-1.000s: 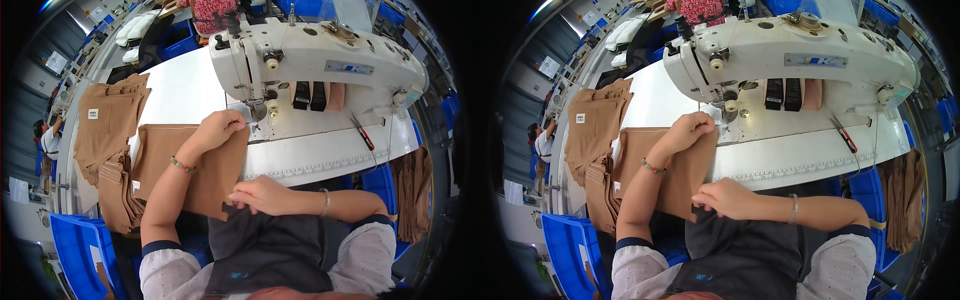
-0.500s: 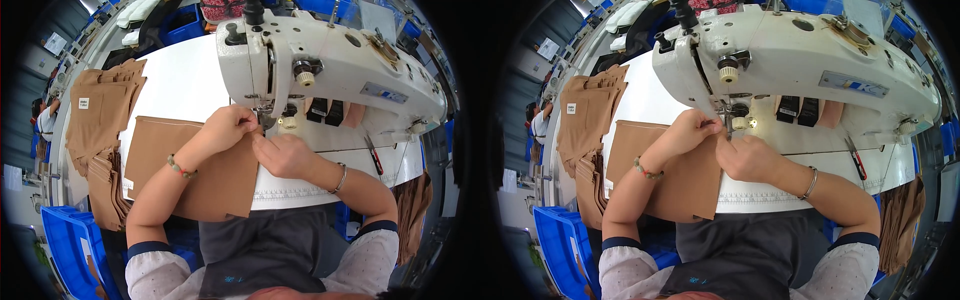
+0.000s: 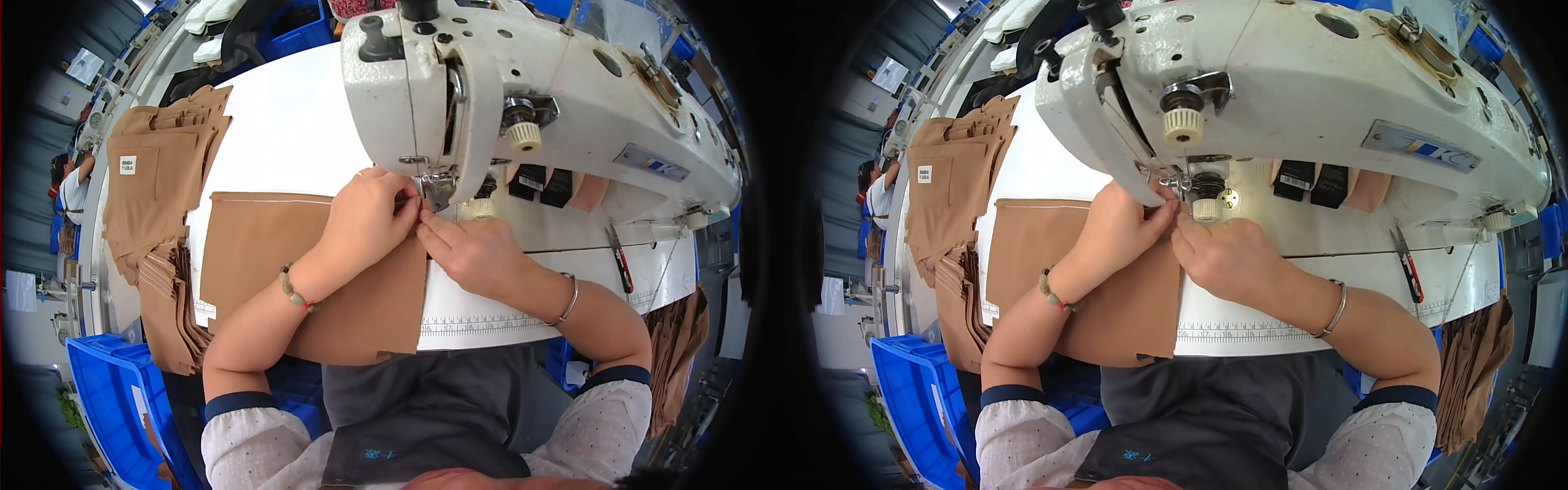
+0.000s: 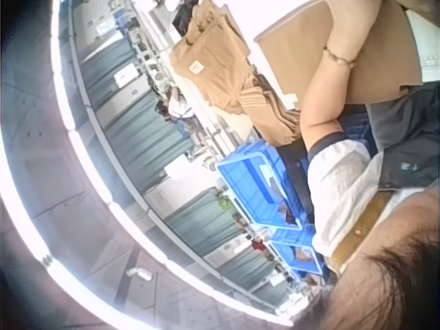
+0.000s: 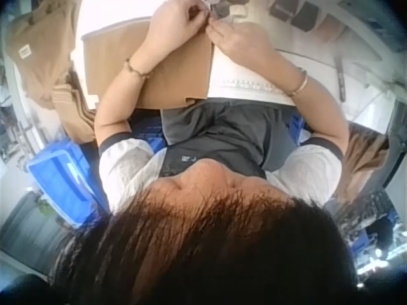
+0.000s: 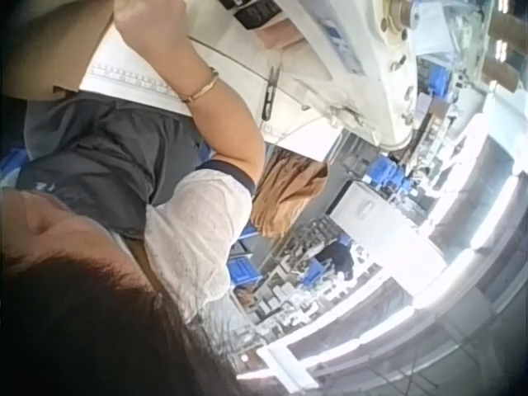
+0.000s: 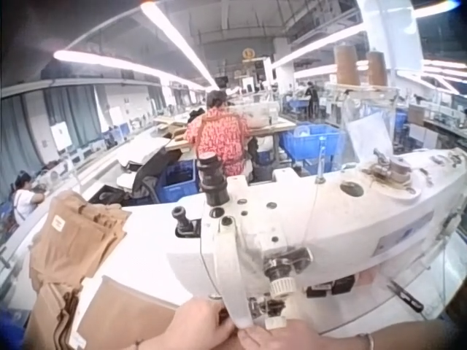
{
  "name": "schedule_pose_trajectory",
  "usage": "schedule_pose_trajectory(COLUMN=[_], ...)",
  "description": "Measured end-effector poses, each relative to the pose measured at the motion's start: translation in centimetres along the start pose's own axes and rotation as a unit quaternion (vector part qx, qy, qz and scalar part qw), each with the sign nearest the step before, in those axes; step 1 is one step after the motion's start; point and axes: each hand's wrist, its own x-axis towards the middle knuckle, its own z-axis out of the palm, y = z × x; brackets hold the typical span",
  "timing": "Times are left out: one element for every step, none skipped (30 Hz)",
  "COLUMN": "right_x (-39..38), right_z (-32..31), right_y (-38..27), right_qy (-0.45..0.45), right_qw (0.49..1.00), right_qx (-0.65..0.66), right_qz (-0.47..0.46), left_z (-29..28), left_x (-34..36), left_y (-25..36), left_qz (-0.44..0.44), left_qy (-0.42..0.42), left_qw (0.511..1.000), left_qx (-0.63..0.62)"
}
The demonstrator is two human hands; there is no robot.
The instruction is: Operating an industrial sewing machine to sew and attach labels and components to brown fabric pieces.
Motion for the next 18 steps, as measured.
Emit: schedule_pose_trajectory(right_x=[0.0,-0.1,-0.1,-0.1,-0.2,-0.2,-0.2,0.0,0.2,0.4,0.3,0.3,0.2,0.2,0.2,0.2,0.2,0.2], right_z=[0.0,0.0,0.1,0.1,0.1,0.2,0.3,0.2,0.0,-0.1,0.0,0.1,0.3,0.3,0.4,0.5,0.5,0.5], right_y=[0.0,0.1,0.1,0.2,0.2,0.3,0.3,0.4,0.5,0.6,0.7,0.8,0.9,1.0,1.0,1.0,1.0,1.1], right_qy=[-0.001,-0.001,-0.005,-0.008,-0.008,-0.011,-0.013,-0.013,0.003,0.018,0.018,0.023,0.028,0.027,0.032,0.036,0.036,0.034], right_qw=[1.000,1.000,1.000,1.000,1.000,1.000,1.000,1.000,1.000,0.999,0.999,0.999,0.999,0.999,0.999,0.999,0.999,0.998], right_qx=[0.002,0.002,0.003,0.004,0.004,-0.011,-0.027,-0.025,-0.031,-0.036,-0.036,-0.034,-0.033,-0.033,-0.036,-0.039,-0.038,-0.044], right_qz=[0.003,0.003,0.000,-0.003,-0.003,-0.002,-0.002,-0.002,-0.002,-0.002,-0.001,-0.007,-0.014,-0.013,-0.009,-0.004,-0.004,-0.004], left_z=[-0.1,0.0,0.1,0.2,0.3,0.4,0.4,0.4,0.4,0.4,0.4,0.3,0.3,0.5,0.6,0.8,0.8,0.8], left_x=[0.2,0.3,0.4,0.5,0.6,0.8,0.9,1.1,1.2,1.3,1.3,1.4,1.5,1.6,1.6,1.7,1.7,1.8], left_y=[-0.1,-0.3,-0.5,-0.8,-0.9,-1.1,-1.2,-1.2,-1.1,-1.0,-0.8,-0.6,-0.5,-0.6,-0.8,-0.9,-1.1,-1.0], left_qz=[-0.013,-0.013,-0.002,0.009,0.008,0.010,0.012,0.011,0.013,0.016,0.016,0.009,0.003,0.003,0.032,0.061,0.060,0.050], left_qy=[-0.023,-0.023,-0.020,-0.017,-0.017,-0.014,-0.011,-0.011,0.001,0.012,0.011,0.015,0.019,0.019,0.041,0.064,0.063,0.056], left_qw=[1.000,1.000,1.000,1.000,1.000,1.000,1.000,1.000,0.999,0.999,0.999,0.998,0.998,0.998,0.996,0.994,0.994,0.994], left_qx=[-0.005,-0.006,-0.014,-0.023,-0.023,-0.024,-0.025,-0.024,-0.037,-0.050,-0.051,-0.058,-0.066,-0.066,-0.068,-0.071,-0.071,-0.074])
